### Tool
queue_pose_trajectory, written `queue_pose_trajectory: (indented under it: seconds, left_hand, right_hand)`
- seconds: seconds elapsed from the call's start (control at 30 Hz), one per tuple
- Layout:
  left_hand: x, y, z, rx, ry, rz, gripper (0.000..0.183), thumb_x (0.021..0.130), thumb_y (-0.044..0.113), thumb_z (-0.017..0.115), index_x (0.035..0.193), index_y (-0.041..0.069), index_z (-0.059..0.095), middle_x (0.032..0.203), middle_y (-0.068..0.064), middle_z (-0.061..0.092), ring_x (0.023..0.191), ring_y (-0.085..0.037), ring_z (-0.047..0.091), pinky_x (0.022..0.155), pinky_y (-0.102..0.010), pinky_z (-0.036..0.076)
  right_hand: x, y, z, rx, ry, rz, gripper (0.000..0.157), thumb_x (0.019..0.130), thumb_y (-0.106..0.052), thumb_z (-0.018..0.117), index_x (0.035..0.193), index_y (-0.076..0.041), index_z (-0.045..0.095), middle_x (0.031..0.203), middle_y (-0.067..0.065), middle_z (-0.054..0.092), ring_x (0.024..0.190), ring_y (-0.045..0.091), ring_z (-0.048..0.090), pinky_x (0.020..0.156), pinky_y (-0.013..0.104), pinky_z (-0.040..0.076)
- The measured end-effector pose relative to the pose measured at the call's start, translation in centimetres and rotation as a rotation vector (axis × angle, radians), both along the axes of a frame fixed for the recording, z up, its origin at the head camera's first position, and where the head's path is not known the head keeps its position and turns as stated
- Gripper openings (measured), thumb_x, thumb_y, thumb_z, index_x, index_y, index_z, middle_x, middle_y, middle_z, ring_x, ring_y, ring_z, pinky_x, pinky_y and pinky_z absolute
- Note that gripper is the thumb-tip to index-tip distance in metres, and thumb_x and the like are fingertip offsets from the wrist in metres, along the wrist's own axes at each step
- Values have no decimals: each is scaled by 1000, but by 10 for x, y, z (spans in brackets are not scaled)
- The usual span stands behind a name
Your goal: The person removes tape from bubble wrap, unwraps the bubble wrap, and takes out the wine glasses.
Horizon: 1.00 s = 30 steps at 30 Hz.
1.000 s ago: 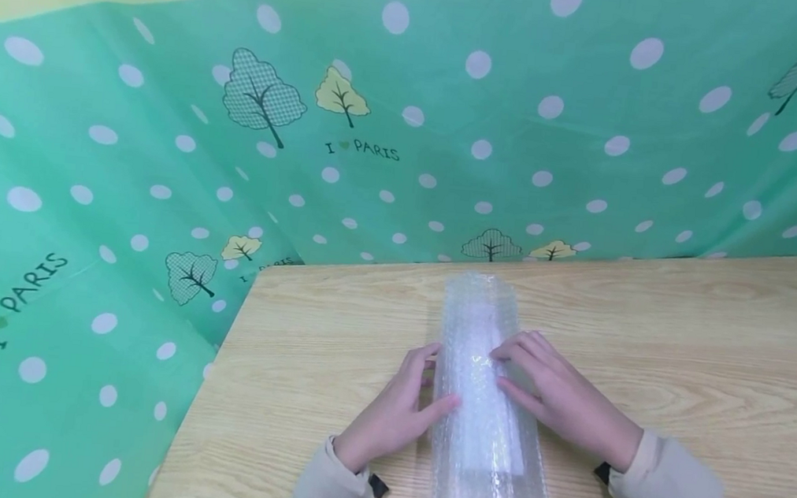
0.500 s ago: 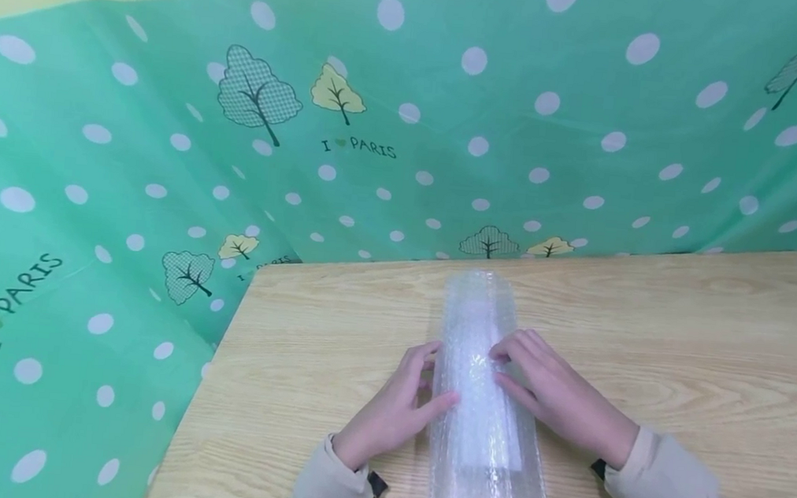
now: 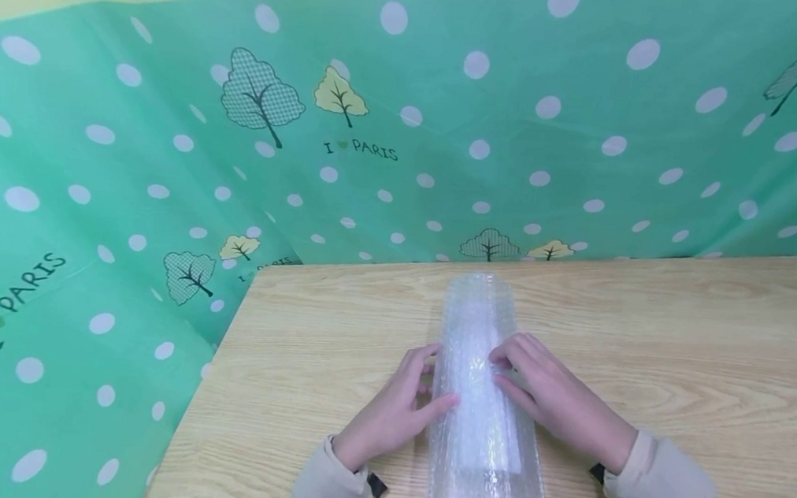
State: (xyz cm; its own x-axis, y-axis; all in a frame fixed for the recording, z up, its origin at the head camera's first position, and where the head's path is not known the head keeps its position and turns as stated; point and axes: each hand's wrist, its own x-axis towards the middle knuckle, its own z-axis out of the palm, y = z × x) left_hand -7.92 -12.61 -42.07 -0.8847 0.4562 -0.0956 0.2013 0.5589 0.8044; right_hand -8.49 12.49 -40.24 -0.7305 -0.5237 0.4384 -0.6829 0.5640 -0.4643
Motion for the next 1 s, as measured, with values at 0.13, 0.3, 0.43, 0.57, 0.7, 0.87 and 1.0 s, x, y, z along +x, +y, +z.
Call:
queue_pose_trajectory:
  seconds: [0.13,0.3,0.43,0.57,0.7,0.87,1.0]
  left_hand:
    - [0,0,0,10,-10,1,73,86,58,50,144,36,13,136,8,32,108,-15,52,86,-33,49]
    - [0,-1,0,18,-21,0,72,86,57,51,144,37,13,137,9,31,109,-16,51,87,-32,48]
    - [0,-1,-1,15,-28,7,72,86,58,51,144,36,13,138,10,30,111,-16,50,88,-34,48]
    - [0,-1,0,9,-26,13,73,85,58,50,144,36,13,138,10,29,113,-17,49,89,-35,47]
    - [0,0,2,-2,-22,18,74,85,59,51,144,35,13,139,10,29,114,-17,48,90,-35,47]
    - [1,-1,4,-11,-1,13,75,85,59,50,145,30,15,140,9,28,115,-17,48,92,-35,46]
    - [1,0,5,0,18,-4,75,86,58,51,145,29,15,140,8,27,118,-16,46,94,-35,45]
  right_hand:
    - [-2,2,0,-7,12,11,26,84,-11,64,109,-12,55,105,-9,50,97,5,48,84,22,48]
    - [-5,5,-1,-22,9,22,26,83,-13,66,107,-12,56,104,-7,51,97,6,49,83,21,48]
    - [-5,7,-1,-27,12,5,24,82,-14,67,104,-13,57,101,-8,52,94,6,51,82,21,49]
    - [-7,8,-1,-7,16,-15,20,84,-12,65,102,-15,58,100,-10,53,94,5,50,81,21,49]
    - [-8,8,-1,11,7,-34,17,85,-9,63,100,-17,59,98,-12,53,95,3,48,81,23,49]
    - [-8,6,-2,5,7,-36,17,85,-6,62,98,-17,60,98,-13,54,94,4,48,81,24,49]
    - [-7,7,-1,-8,16,-42,18,85,-5,63,98,-17,60,98,-13,55,94,4,49,81,24,49]
